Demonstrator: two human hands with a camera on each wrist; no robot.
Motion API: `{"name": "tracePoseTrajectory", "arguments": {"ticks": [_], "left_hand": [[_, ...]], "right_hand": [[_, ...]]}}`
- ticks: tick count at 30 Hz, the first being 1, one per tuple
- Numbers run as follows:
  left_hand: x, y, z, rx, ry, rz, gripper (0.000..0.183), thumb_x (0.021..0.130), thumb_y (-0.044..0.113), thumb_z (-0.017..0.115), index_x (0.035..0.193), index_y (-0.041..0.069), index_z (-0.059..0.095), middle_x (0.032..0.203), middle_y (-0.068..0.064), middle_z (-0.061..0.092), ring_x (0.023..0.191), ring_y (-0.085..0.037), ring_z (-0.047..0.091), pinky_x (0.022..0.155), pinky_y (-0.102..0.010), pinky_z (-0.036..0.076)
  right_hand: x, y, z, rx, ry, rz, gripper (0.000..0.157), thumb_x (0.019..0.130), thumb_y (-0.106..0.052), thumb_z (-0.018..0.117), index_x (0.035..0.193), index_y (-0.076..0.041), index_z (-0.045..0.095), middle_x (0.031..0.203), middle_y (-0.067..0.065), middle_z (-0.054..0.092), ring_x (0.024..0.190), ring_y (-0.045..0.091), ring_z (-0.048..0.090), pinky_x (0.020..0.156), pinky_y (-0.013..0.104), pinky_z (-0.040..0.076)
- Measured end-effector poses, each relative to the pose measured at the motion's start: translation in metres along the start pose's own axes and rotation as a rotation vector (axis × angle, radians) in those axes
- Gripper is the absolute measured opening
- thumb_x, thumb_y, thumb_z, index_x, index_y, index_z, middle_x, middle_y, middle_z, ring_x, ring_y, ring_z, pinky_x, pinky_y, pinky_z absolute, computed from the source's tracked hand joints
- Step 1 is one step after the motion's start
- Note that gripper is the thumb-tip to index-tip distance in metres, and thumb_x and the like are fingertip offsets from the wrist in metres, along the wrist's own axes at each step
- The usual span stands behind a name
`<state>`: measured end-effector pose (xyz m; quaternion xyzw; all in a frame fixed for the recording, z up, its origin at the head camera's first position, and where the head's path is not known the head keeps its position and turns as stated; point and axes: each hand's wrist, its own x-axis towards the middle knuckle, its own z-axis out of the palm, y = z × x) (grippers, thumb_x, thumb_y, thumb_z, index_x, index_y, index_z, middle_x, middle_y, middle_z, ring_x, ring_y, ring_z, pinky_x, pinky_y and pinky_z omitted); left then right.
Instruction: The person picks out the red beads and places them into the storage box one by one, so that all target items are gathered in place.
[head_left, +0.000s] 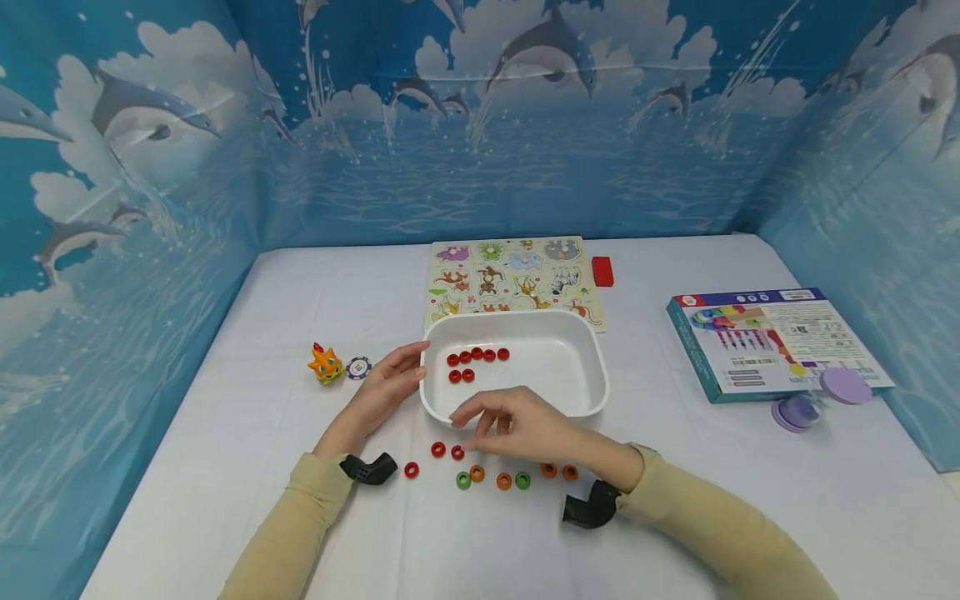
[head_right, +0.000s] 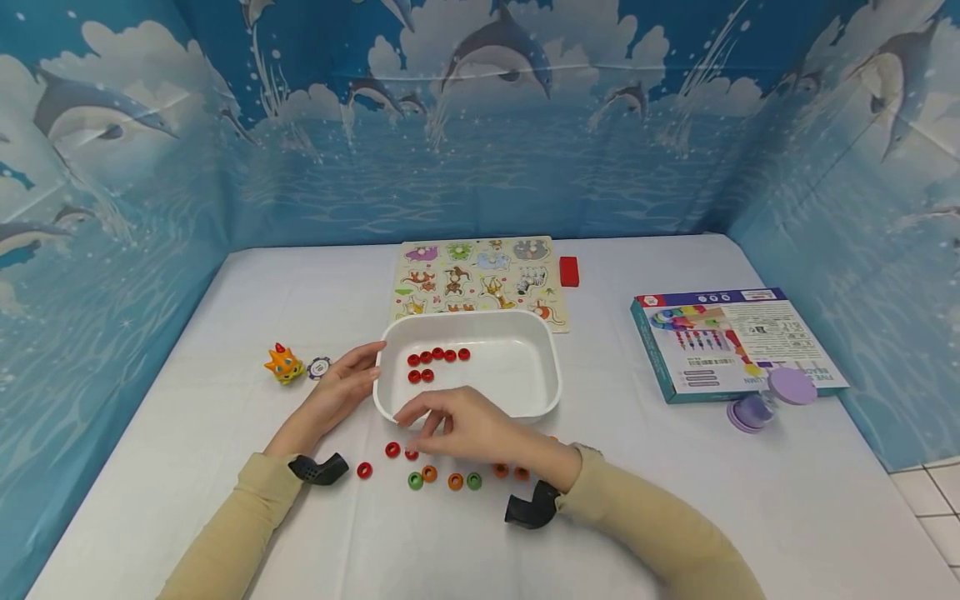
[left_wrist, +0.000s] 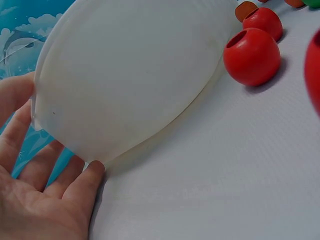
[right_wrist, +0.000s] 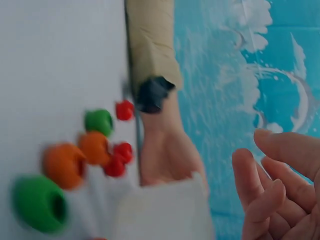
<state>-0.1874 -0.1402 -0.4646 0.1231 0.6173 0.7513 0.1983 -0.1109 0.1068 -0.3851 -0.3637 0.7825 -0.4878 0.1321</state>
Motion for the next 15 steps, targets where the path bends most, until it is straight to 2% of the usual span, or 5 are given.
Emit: {"name": "tracePoseTrajectory", "arguments": {"ticks": [3,7,11,15], "left_hand": [[0.0,0.0,0.0,0.009,0.007,-0.003,0.051,0.086,0.016,0.059,0.133,0.009,0.04,0.142,-0.009,0.029,0.128,-0.021,0.028,0.098,-0.032,0.035],[0.0,0.0,0.0,0.022,0.011,-0.007,0.051,0.085,0.019,0.06,0.132,0.011,0.041,0.141,-0.007,0.03,0.128,-0.019,0.028,0.098,-0.032,0.035],[0.0,-0.001,0.0,0.016,0.012,-0.003,0.05,0.085,0.018,0.06,0.132,0.011,0.042,0.141,-0.006,0.031,0.127,-0.019,0.03,0.097,-0.032,0.035],[0.0,-0.001,0.0,0.008,0.008,0.004,0.049,0.086,0.016,0.059,0.132,0.01,0.041,0.14,-0.007,0.032,0.127,-0.02,0.031,0.097,-0.031,0.036]], "right_hand": [[-0.006,0.006,0.014,0.038,-0.015,0.012,0.026,0.081,-0.026,0.066,0.105,-0.02,0.062,0.083,-0.009,0.064,0.057,0.01,0.057,0.048,0.023,0.048],[-0.011,0.015,0.029,0.076,-0.024,0.073,0.029,0.082,-0.027,0.064,0.108,-0.015,0.061,0.078,-0.005,0.063,0.051,0.013,0.055,0.044,0.024,0.048],[-0.013,0.027,0.041,0.007,0.014,0.091,0.029,0.082,-0.026,0.064,0.109,-0.014,0.062,0.078,-0.007,0.061,0.053,0.005,0.053,0.046,0.021,0.047],[-0.012,0.038,0.048,-0.08,0.065,0.05,0.026,0.082,-0.021,0.065,0.108,-0.017,0.062,0.083,-0.011,0.06,0.059,0.0,0.051,0.051,0.017,0.046]]}}
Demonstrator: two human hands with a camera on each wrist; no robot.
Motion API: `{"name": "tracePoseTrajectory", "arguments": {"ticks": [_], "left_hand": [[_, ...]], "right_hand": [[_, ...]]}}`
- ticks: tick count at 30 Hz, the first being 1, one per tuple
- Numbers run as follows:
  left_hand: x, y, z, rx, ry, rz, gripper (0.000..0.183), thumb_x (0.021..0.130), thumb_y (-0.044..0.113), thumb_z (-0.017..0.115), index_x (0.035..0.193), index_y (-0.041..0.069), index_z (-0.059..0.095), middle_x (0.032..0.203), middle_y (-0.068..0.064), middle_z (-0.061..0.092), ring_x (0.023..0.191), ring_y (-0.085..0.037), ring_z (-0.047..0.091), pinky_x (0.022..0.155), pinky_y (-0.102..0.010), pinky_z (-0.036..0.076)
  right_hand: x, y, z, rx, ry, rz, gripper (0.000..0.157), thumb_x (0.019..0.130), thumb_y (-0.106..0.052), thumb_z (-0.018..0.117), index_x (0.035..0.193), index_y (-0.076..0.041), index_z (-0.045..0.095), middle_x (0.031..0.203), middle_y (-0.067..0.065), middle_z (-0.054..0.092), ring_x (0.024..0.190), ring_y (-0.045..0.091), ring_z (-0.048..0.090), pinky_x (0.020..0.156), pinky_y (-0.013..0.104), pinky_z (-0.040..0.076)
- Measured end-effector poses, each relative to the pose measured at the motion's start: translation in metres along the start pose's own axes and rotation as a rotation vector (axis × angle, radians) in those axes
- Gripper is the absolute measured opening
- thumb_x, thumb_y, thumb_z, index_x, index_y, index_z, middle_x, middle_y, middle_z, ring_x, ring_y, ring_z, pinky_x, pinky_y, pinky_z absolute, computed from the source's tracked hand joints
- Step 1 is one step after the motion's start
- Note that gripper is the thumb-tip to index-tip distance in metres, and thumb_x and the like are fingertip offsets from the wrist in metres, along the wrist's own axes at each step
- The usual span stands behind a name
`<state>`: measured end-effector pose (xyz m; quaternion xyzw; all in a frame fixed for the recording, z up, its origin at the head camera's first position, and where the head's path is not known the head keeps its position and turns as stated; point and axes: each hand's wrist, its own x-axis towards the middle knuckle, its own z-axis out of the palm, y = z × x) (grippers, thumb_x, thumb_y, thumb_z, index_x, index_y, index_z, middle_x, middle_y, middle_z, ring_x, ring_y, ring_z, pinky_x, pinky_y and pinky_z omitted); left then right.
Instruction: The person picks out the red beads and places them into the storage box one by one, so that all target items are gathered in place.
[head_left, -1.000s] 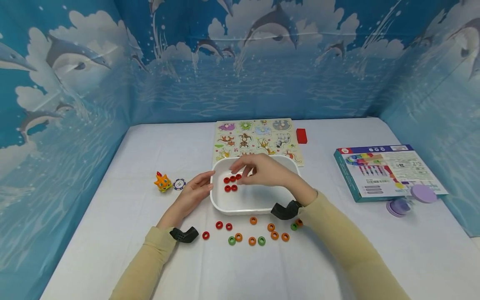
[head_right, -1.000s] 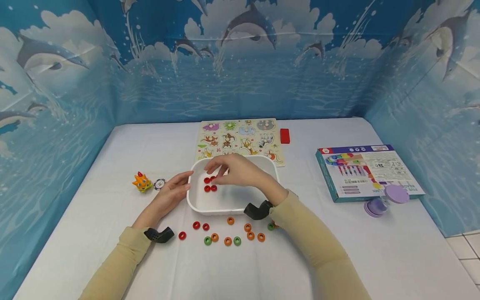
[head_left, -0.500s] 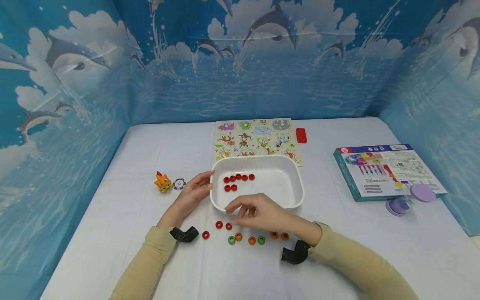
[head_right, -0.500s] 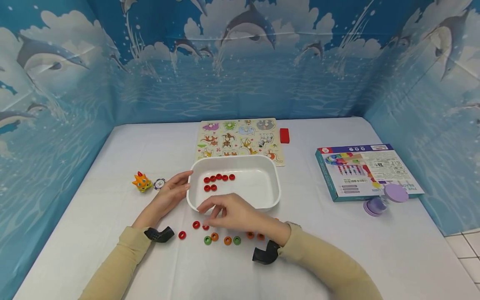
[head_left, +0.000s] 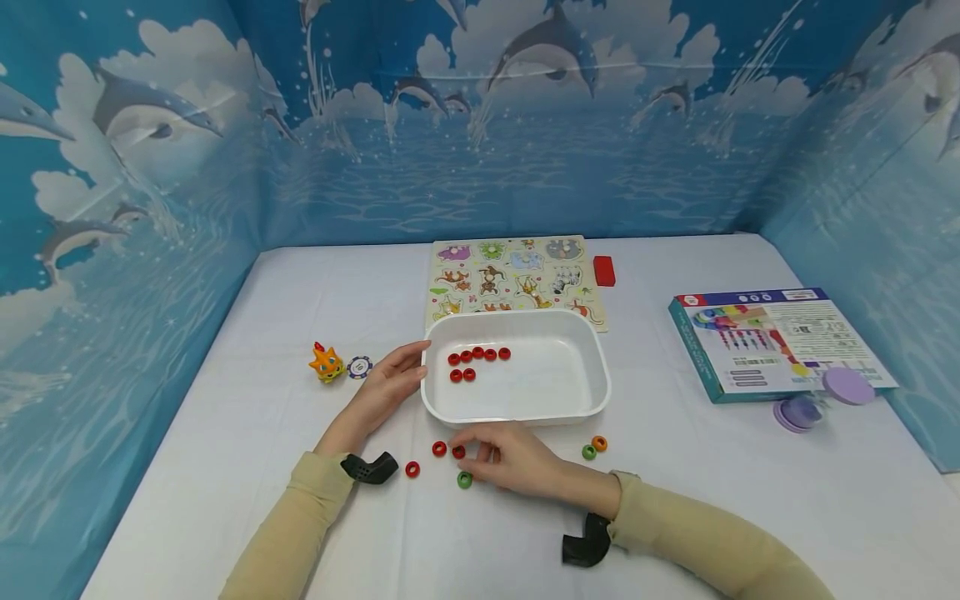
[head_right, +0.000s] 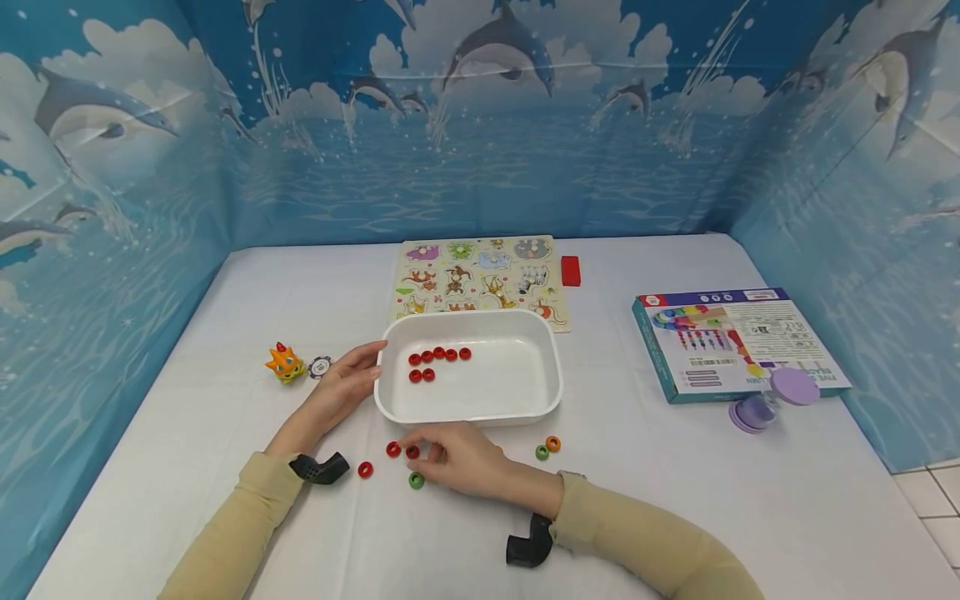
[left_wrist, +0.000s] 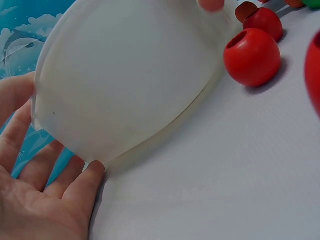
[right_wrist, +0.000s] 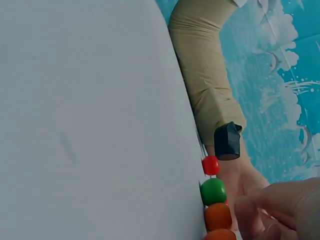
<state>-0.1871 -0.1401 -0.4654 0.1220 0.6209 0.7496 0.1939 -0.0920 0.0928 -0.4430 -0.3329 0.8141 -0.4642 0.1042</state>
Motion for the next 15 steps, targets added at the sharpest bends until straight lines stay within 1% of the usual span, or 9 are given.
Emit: {"name": "tracePoseTrajectory", "arguments": {"ticks": [3,8,15], "left_hand": [[0.0004,-0.0002,0.0001,-0.003,-0.004,0.003,0.049,0.086,0.015,0.059,0.132,0.009,0.041,0.14,-0.007,0.032,0.127,-0.02,0.032,0.097,-0.031,0.036],[0.0013,-0.0007,-0.0002,-0.003,-0.01,0.002,0.05,0.086,0.015,0.059,0.132,0.009,0.04,0.141,-0.008,0.031,0.127,-0.021,0.031,0.097,-0.031,0.036],[0.0001,0.0005,-0.0002,0.003,-0.007,-0.006,0.051,0.086,0.017,0.06,0.132,0.01,0.04,0.141,-0.007,0.031,0.127,-0.021,0.031,0.097,-0.03,0.036]], "right_hand": [[0.0007,0.0044,0.0029,-0.038,0.024,-0.025,0.025,0.082,-0.018,0.064,0.107,-0.017,0.063,0.082,-0.013,0.058,0.058,-0.001,0.049,0.05,0.016,0.045],[0.0018,0.0067,0.0051,-0.098,0.054,-0.039,0.023,0.082,-0.015,0.064,0.104,-0.018,0.064,0.076,-0.015,0.057,0.057,-0.001,0.048,0.05,0.015,0.043],[0.002,0.0078,0.007,-0.139,0.059,-0.016,0.021,0.082,-0.017,0.064,0.103,-0.02,0.065,0.072,-0.016,0.055,0.055,-0.003,0.047,0.049,0.014,0.043]]}}
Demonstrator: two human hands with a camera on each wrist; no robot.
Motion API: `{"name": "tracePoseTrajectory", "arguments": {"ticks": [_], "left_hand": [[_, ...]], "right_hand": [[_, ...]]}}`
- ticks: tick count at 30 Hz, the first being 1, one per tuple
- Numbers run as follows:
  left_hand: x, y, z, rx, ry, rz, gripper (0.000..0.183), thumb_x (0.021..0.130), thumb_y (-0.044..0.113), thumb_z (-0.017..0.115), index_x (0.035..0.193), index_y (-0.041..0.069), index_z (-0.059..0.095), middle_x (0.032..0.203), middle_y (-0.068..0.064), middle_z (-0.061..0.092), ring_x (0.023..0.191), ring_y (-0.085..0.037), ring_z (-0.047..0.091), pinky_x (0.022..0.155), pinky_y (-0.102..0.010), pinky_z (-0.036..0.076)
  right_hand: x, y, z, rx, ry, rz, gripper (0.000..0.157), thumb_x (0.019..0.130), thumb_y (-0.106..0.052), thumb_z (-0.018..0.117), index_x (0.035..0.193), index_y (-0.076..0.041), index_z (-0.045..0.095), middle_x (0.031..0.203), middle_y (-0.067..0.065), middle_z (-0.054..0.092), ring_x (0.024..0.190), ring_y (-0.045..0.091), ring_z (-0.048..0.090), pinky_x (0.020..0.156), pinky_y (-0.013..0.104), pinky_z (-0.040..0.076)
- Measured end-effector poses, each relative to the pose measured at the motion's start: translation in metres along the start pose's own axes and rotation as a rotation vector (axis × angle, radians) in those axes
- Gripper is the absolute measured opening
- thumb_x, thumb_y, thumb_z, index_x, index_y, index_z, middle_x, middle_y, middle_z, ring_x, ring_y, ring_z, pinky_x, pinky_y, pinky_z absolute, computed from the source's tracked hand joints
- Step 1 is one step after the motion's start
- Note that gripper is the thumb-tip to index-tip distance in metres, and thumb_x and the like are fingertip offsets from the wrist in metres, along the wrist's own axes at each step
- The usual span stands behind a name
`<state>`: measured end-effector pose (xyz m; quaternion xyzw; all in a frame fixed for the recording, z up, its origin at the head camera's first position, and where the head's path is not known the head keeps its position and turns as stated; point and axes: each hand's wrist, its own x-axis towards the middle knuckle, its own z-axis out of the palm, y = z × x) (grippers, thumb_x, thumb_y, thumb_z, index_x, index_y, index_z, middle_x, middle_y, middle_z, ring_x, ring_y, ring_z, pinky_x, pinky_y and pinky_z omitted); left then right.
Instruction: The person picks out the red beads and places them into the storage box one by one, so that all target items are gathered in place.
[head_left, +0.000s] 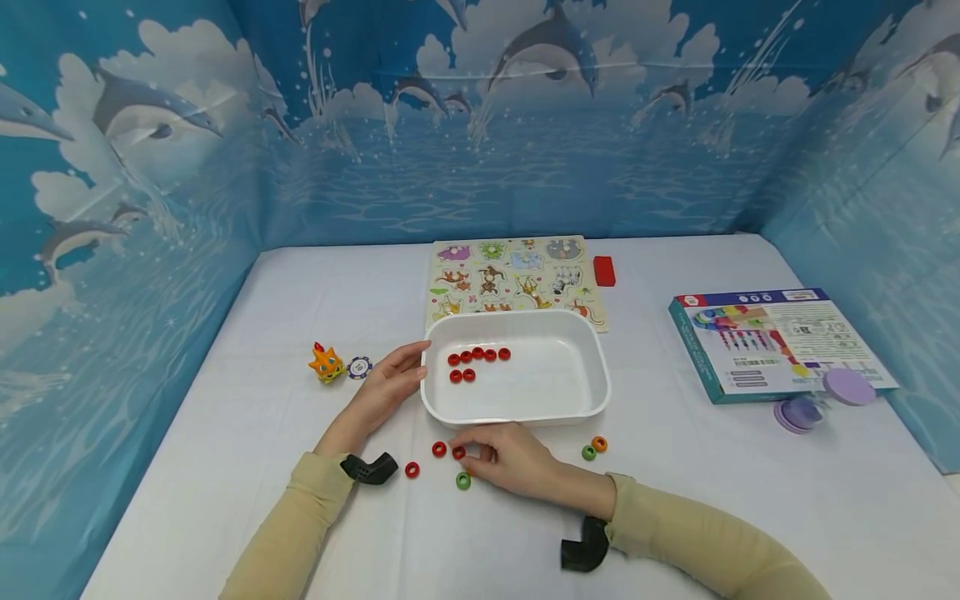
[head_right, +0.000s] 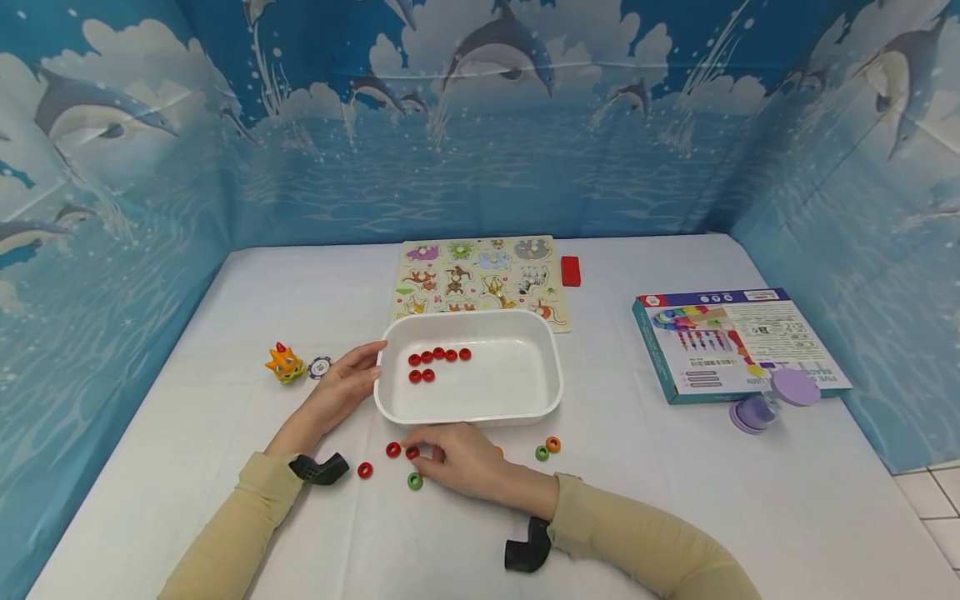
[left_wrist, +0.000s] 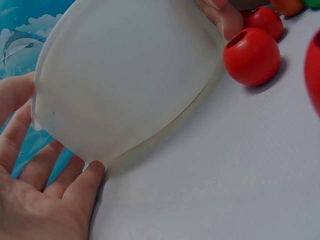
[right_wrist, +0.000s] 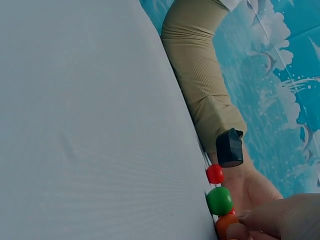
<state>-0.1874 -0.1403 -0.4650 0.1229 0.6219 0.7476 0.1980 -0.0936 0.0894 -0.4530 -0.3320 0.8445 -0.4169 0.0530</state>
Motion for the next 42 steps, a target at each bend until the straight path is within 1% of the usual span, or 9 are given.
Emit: {"name": "tracePoseTrajectory", "arguments": {"ticks": [3,8,14,20,25,28,33,38,42], "left_hand": [[0.0,0.0,0.0,-0.004,0.001,-0.001,0.051,0.085,0.018,0.06,0.132,0.009,0.04,0.141,-0.007,0.031,0.127,-0.021,0.031,0.096,-0.03,0.036],[0.0,0.0,0.0,-0.01,-0.005,0.008,0.051,0.085,0.018,0.06,0.132,0.009,0.04,0.141,-0.008,0.031,0.127,-0.021,0.031,0.096,-0.03,0.036],[0.0,-0.001,0.0,-0.009,-0.009,0.019,0.051,0.085,0.018,0.06,0.132,0.009,0.041,0.141,-0.009,0.03,0.127,-0.022,0.03,0.097,-0.03,0.036],[0.0,-0.001,0.001,0.002,-0.005,0.015,0.05,0.086,0.017,0.059,0.132,0.01,0.041,0.141,-0.008,0.03,0.127,-0.021,0.03,0.097,-0.031,0.036],[0.0,0.0,0.001,-0.004,-0.006,0.012,0.05,0.086,0.017,0.059,0.132,0.01,0.041,0.141,-0.008,0.03,0.127,-0.021,0.03,0.096,-0.031,0.036],[0.0,0.0,0.001,-0.017,-0.007,0.011,0.05,0.086,0.016,0.059,0.132,0.009,0.04,0.141,-0.009,0.03,0.127,-0.022,0.03,0.096,-0.031,0.036],[0.0,0.0,0.001,-0.021,-0.002,0.011,0.05,0.086,0.016,0.059,0.132,0.009,0.041,0.14,-0.009,0.031,0.127,-0.022,0.031,0.096,-0.03,0.037],[0.0,0.0,0.001,-0.019,-0.003,0.011,0.051,0.086,0.016,0.059,0.132,0.008,0.04,0.14,-0.009,0.032,0.126,-0.022,0.032,0.096,-0.031,0.037],[0.0,0.0,0.001,-0.016,-0.001,0.006,0.051,0.085,0.017,0.06,0.132,0.009,0.04,0.14,-0.007,0.032,0.126,-0.021,0.032,0.096,-0.03,0.037]], "right_hand": [[0.0,-0.001,0.0,-0.021,0.006,0.001,0.02,0.082,-0.015,0.062,0.102,-0.019,0.066,0.076,-0.016,0.058,0.056,-0.003,0.046,0.049,0.014,0.043],[0.0,0.0,0.001,-0.047,0.015,-0.006,0.023,0.081,-0.009,0.059,0.1,-0.019,0.067,0.091,-0.013,0.062,0.059,-0.002,0.045,0.051,0.014,0.042],[-0.001,0.0,0.0,-0.049,0.012,-0.002,0.021,0.082,-0.011,0.06,0.1,-0.02,0.067,0.093,-0.014,0.062,0.06,-0.003,0.047,0.053,0.014,0.043],[0.0,0.0,0.001,-0.051,0.024,0.009,0.018,0.082,-0.02,0.065,0.1,-0.022,0.067,0.088,-0.017,0.061,0.056,-0.004,0.046,0.05,0.013,0.042],[0.0,0.0,0.002,-0.073,0.044,0.012,0.018,0.08,-0.022,0.066,0.098,-0.023,0.067,0.073,-0.019,0.055,0.051,-0.004,0.044,0.046,0.013,0.04],[0.001,0.0,0.002,-0.091,0.041,0.02,0.018,0.08,-0.022,0.067,0.097,-0.023,0.067,0.065,-0.019,0.051,0.049,-0.003,0.043,0.044,0.014,0.038],[0.001,0.0,0.003,-0.114,0.036,0.032,0.019,0.079,-0.022,0.068,0.097,-0.023,0.067,0.064,-0.019,0.05,0.049,-0.004,0.043,0.044,0.014,0.038],[-0.001,-0.004,0.0,-0.112,0.017,0.054,0.017,0.079,-0.024,0.067,0.096,-0.022,0.066,0.061,-0.019,0.05,0.048,-0.004,0.043,0.045,0.014,0.038],[-0.003,-0.015,-0.01,-0.049,-0.024,0.055,0.019,0.079,-0.024,0.067,0.097,-0.02,0.065,0.067,-0.017,0.054,0.05,-0.004,0.046,0.046,0.015,0.041]]}}
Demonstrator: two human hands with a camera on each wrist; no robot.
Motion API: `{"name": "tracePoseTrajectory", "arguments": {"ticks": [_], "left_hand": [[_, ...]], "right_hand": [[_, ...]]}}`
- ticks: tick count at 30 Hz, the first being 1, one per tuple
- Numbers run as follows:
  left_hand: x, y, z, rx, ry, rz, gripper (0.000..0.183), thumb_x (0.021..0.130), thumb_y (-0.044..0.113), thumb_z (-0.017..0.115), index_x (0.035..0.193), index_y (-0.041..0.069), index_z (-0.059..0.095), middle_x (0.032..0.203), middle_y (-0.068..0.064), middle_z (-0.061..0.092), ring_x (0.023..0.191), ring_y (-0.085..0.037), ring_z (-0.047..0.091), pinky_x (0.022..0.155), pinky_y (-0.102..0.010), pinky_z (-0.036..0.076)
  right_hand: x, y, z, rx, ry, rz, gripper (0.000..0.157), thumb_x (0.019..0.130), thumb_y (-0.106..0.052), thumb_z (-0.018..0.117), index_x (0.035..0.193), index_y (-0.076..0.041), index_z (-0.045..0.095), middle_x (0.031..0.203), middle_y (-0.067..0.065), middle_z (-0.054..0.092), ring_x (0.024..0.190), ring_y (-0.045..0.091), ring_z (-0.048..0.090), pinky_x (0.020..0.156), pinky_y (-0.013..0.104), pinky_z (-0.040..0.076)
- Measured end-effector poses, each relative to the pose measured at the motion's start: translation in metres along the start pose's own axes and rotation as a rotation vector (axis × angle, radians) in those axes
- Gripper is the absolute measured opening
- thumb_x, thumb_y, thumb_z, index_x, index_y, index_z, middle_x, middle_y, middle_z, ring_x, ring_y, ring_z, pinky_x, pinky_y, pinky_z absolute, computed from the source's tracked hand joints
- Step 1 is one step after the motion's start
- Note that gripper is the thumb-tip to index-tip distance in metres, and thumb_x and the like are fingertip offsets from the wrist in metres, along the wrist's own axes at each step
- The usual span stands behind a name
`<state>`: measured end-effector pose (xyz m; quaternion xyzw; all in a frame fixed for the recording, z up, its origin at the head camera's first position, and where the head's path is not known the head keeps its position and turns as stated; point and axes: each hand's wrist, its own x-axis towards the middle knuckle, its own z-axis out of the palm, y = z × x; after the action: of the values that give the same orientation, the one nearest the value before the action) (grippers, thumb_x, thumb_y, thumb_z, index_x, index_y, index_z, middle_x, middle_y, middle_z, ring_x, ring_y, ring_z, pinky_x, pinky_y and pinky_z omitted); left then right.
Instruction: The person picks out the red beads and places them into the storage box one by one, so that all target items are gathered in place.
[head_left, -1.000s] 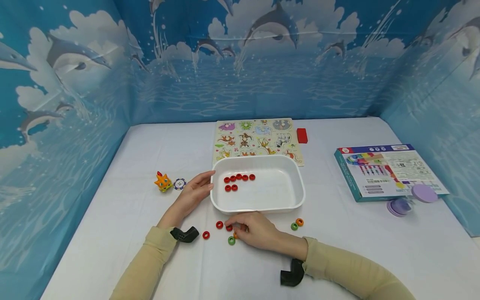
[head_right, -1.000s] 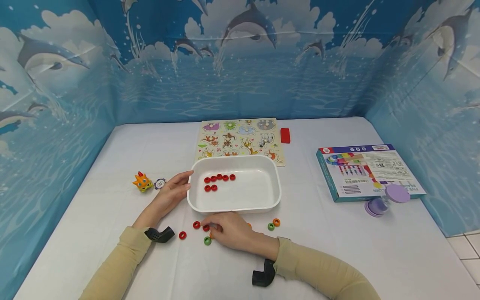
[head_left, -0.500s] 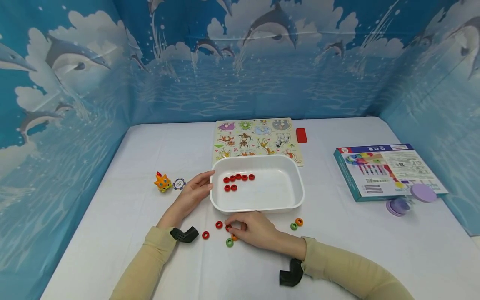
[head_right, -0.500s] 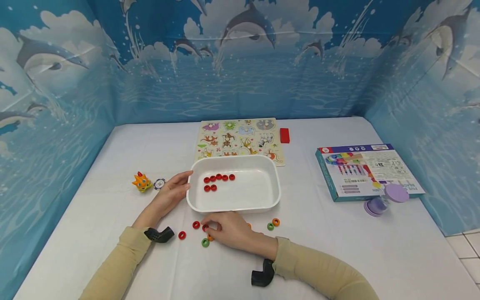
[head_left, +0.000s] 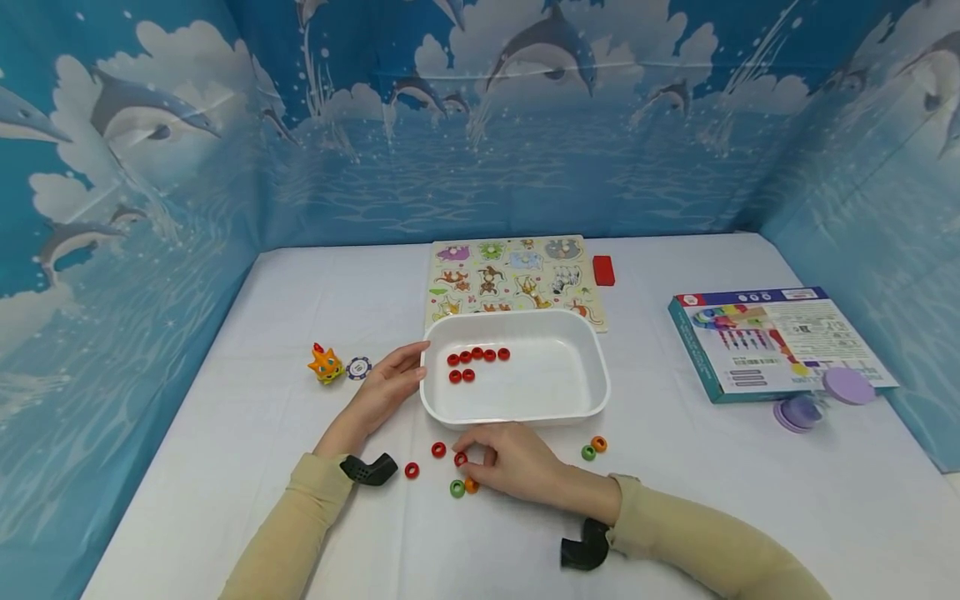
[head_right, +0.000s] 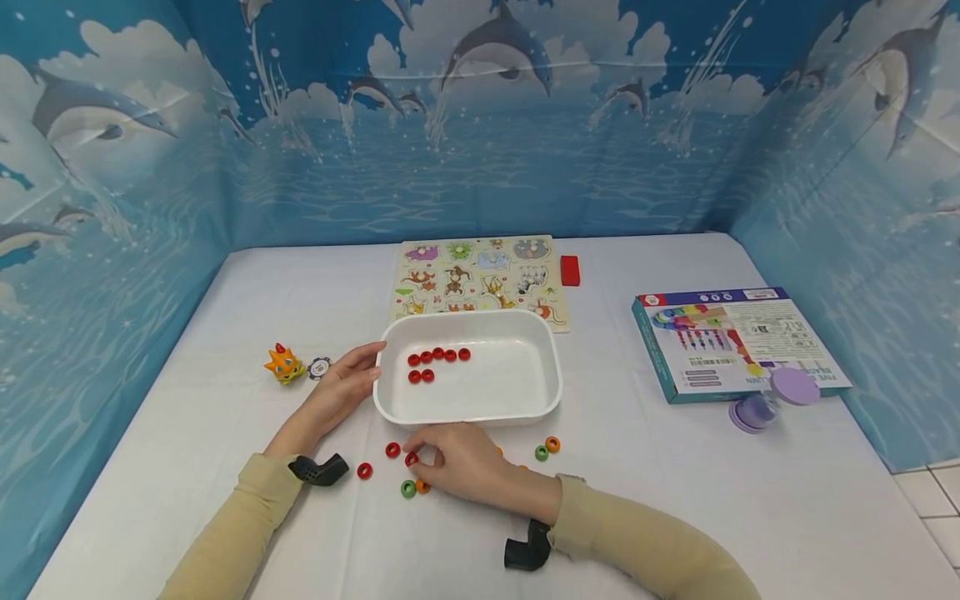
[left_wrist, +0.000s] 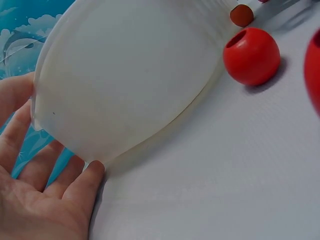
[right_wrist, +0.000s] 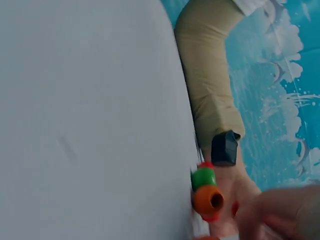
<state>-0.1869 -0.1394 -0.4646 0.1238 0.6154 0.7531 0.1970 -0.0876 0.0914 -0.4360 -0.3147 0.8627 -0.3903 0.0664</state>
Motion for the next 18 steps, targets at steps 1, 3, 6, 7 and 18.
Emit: {"name": "tracePoseTrajectory", "arguments": {"ticks": [1,3,6,7,18], "left_hand": [[0.0,0.0,0.0,0.0,-0.001,0.001,0.052,0.085,0.018,0.06,0.132,0.008,0.04,0.14,-0.007,0.032,0.126,-0.021,0.032,0.096,-0.03,0.037],[0.0,0.0,0.0,-0.004,-0.006,0.007,0.053,0.085,0.018,0.06,0.132,0.007,0.04,0.141,-0.009,0.031,0.127,-0.022,0.031,0.096,-0.031,0.037],[0.0,0.0,0.0,-0.006,-0.008,0.012,0.053,0.085,0.018,0.061,0.132,0.007,0.039,0.141,-0.009,0.031,0.127,-0.022,0.03,0.096,-0.03,0.037],[0.0,0.001,0.0,-0.008,-0.009,0.013,0.054,0.085,0.018,0.061,0.132,0.007,0.039,0.141,-0.01,0.03,0.128,-0.022,0.03,0.096,-0.03,0.037],[0.0,0.0,0.0,0.0,0.012,-0.015,0.052,0.085,0.017,0.061,0.131,0.009,0.041,0.141,-0.009,0.03,0.128,-0.021,0.029,0.096,-0.029,0.037]], "right_hand": [[-0.001,-0.004,-0.005,0.025,-0.01,-0.008,0.02,0.079,-0.023,0.067,0.098,-0.019,0.065,0.07,-0.016,0.055,0.051,-0.004,0.047,0.046,0.015,0.042],[-0.001,-0.01,-0.015,0.073,-0.022,-0.04,0.02,0.079,-0.021,0.067,0.099,-0.019,0.065,0.077,-0.015,0.057,0.053,-0.003,0.049,0.046,0.016,0.043],[0.004,-0.017,-0.036,0.089,-0.005,-0.112,0.019,0.079,-0.02,0.067,0.098,-0.02,0.065,0.083,-0.015,0.059,0.058,-0.002,0.051,0.048,0.016,0.044],[0.007,-0.019,-0.044,0.085,0.002,-0.133,0.018,0.079,-0.019,0.067,0.098,-0.021,0.064,0.085,-0.015,0.06,0.059,-0.002,0.051,0.048,0.016,0.045],[0.064,-0.001,-0.111,0.099,-0.111,-0.121,0.023,0.078,-0.019,0.069,0.1,-0.017,0.063,0.095,-0.005,0.062,0.077,0.005,0.058,0.061,0.026,0.05]]}}
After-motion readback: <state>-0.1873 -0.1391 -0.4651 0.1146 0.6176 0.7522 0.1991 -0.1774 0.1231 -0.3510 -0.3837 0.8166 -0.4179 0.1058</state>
